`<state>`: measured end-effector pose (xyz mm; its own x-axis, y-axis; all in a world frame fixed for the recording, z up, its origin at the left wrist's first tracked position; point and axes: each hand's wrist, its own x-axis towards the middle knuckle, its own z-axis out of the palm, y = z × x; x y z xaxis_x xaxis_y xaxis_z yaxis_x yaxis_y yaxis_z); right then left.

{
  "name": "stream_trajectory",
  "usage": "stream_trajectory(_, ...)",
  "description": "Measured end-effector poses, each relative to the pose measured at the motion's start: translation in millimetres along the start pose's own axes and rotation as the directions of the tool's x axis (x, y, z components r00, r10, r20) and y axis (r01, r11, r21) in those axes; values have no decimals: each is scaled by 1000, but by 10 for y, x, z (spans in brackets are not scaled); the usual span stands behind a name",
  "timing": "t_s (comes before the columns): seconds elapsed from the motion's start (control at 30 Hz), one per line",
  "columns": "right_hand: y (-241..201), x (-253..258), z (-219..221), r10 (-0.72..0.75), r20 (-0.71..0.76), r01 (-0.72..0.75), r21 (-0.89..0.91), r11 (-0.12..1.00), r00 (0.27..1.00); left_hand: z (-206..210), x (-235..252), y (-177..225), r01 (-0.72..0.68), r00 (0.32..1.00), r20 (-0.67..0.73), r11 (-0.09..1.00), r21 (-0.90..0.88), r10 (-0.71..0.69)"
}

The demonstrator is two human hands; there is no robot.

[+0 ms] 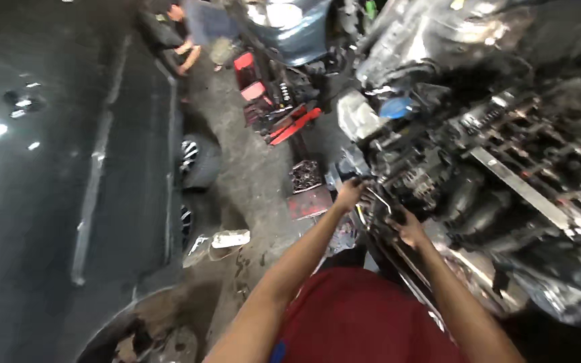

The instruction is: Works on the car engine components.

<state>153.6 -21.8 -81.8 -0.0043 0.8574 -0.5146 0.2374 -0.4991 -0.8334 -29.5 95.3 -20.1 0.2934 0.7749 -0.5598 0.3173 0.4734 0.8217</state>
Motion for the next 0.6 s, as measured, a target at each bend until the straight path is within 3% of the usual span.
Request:
stream_trajectory(0.07, 22, 8, -38, -5, -13, 6, 49, 999, 1000, 99, -103, 55, -152, 988, 35, 979, 133, 148)
stream_trajectory(0.17, 54, 34, -55, -53, 30, 53, -5, 999, 998, 210, -276, 76, -382, 923, 179, 856, 348, 340)
stream_trajectory(0.27, 77, 27, -55, -73, 50, 76, -51, 996, 996, 319, -428, 64, -509, 860, 347, 693, 511, 376)
stream_trajectory(0.37, 145, 75, -42, -93, 34, 93, -17, 996, 995, 395, -476, 61, -582, 813, 421, 597, 552, 403)
stream_trajectory(0.47, 204, 116, -30, -92, 25, 91, 16, 996, 995, 415, -468, 73, -588, 809, 407, 594, 549, 424)
stream_trajectory(0.6, 209, 122, -39, -81, 35, 80, 21, 997, 996, 397, -393, 76, -519, 851, 371, 696, 497, 371)
